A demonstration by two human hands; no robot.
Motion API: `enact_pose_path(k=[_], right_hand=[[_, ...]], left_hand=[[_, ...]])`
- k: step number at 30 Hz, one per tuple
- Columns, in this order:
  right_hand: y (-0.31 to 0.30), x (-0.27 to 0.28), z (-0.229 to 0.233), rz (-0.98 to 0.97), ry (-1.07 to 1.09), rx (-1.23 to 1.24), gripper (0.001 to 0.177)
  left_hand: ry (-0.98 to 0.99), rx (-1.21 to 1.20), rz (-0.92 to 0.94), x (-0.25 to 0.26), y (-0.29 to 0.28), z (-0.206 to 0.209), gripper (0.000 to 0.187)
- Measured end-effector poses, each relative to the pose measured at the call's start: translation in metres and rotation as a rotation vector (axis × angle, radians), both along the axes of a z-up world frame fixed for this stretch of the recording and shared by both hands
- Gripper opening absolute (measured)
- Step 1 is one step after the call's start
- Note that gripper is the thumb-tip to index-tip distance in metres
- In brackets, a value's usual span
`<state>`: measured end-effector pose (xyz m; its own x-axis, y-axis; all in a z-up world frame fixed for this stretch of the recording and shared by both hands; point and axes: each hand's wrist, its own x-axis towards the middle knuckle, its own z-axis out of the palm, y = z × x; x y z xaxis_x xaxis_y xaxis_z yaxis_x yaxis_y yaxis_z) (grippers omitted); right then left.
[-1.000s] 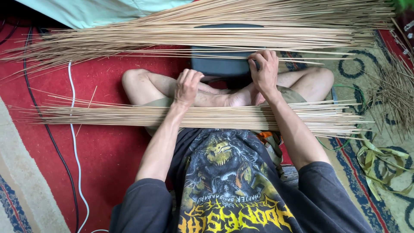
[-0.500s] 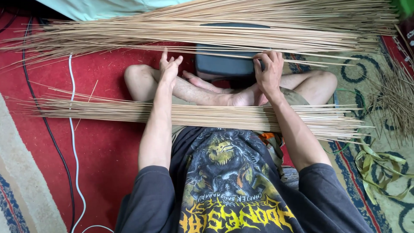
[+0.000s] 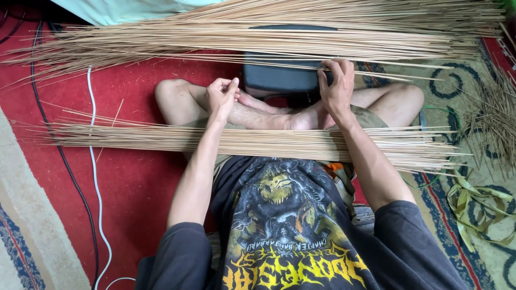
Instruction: Gathering and aligning long thin wooden sticks into organized bundles while sitting on the floor.
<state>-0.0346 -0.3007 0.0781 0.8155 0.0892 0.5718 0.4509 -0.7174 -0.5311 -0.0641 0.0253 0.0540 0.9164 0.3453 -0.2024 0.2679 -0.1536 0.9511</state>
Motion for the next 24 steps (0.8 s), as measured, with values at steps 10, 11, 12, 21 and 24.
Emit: enact_pose_path(k=[10, 11, 12, 21, 24], right_hand=[[-0.027, -0.009, 0.046, 0.062, 0.052, 0.096, 0.02], [-0.032, -0.012, 0.055, 0.05, 0.054, 0.126, 0.015], [-0.037, -0.014, 0.064, 0.039, 0.056, 0.156, 0.01], [-0.053, -0.039, 0.102, 0.338, 1.03, 0.184, 0.015], [-0.052, -0.048, 0.092, 0.392, 1.119, 0.207, 0.016]], left_hand=[[-0.457, 0.437, -0.202, -0.004, -0.031, 0.036, 0.013], [-0.48, 0.497, -0.213, -0.004, -0.034, 0.037, 0.016], [-0.503, 0.558, -0.224, -0.005, -0.037, 0.039, 0.018], [-0.549, 0.601, -0.245, -0.007, -0.039, 0.038, 0.023], [-0.552, 0.617, -0.25, -0.006, -0.038, 0.034, 0.023]])
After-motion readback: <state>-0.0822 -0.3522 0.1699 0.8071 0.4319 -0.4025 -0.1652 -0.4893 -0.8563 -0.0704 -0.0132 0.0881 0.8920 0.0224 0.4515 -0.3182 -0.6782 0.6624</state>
